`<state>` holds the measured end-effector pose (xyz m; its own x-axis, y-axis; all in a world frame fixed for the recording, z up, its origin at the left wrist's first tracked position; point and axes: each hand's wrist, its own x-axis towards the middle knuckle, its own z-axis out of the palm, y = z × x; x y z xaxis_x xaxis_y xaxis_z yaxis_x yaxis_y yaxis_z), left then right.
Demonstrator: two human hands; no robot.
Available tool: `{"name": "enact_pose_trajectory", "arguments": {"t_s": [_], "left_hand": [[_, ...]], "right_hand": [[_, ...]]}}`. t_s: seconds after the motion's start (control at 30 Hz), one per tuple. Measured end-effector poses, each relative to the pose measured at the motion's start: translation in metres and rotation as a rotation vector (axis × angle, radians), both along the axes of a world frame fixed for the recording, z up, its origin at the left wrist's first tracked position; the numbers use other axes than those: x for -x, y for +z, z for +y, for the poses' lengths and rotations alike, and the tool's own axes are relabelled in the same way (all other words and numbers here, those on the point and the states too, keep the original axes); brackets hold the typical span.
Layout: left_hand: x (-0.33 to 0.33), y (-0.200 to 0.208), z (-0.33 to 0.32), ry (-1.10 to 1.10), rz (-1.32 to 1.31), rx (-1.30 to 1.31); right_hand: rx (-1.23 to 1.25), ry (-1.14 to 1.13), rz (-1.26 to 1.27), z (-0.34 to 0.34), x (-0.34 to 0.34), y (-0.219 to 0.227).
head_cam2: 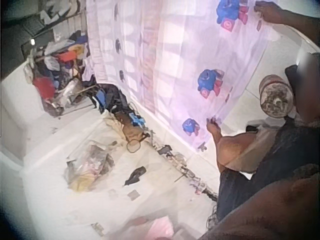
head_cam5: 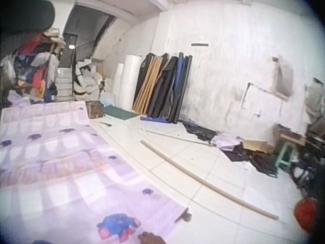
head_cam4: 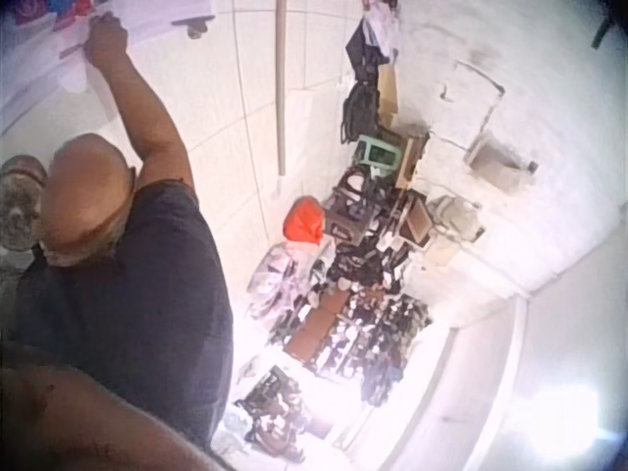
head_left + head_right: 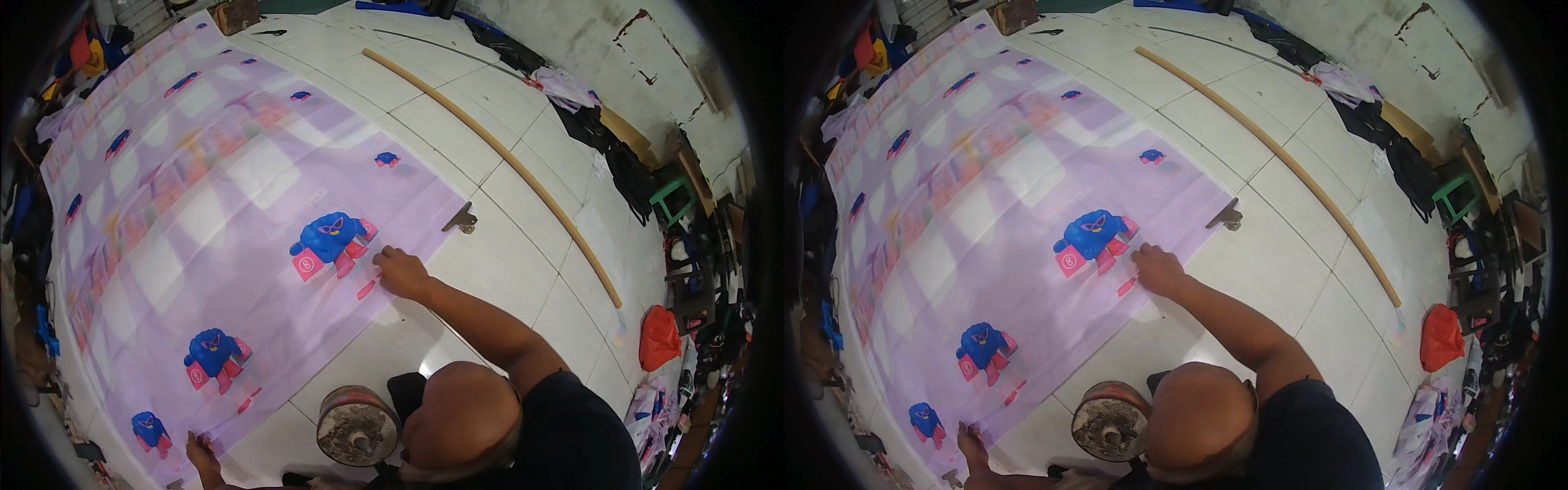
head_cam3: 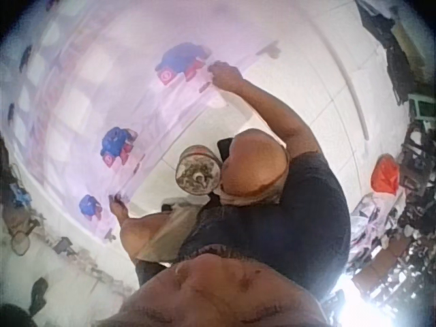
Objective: The person uses shears to cut along a line on a large printed fabric banner laid on the floor, then folds the cut edge and secures it with a metal clamp using a weighted object.
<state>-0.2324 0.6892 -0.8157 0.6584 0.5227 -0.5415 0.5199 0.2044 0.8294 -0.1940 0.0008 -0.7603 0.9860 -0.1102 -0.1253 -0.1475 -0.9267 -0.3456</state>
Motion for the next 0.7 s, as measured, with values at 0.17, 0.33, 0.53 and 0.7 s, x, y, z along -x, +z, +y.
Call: {"name": "enact_pose_trajectory", "arguments": {"t_s": [0.17, 0.33, 0.53, 0.7], "left_hand": [[0.004, -0.026, -0.016, -0.079, 0.122, 0.100], [-0.008, -0.051, 0.054, -0.022, -0.054, -0.015], [0.013, -0.045, -0.024, 0.041, 0.254, -0.180], [0.006, -0.024, -0.037, 0.069, 0.215, -0.259]], "right_hand": [[0.163, -0.042, -0.130, -0.042, 0.019, -0.051], [0.154, 0.031, -0.048, -0.039, -0.012, -0.058], [0.205, -0.047, -0.023, -0.065, 0.029, -0.059], [0.205, -0.084, -0.112, -0.050, 0.027, -0.056]]}}
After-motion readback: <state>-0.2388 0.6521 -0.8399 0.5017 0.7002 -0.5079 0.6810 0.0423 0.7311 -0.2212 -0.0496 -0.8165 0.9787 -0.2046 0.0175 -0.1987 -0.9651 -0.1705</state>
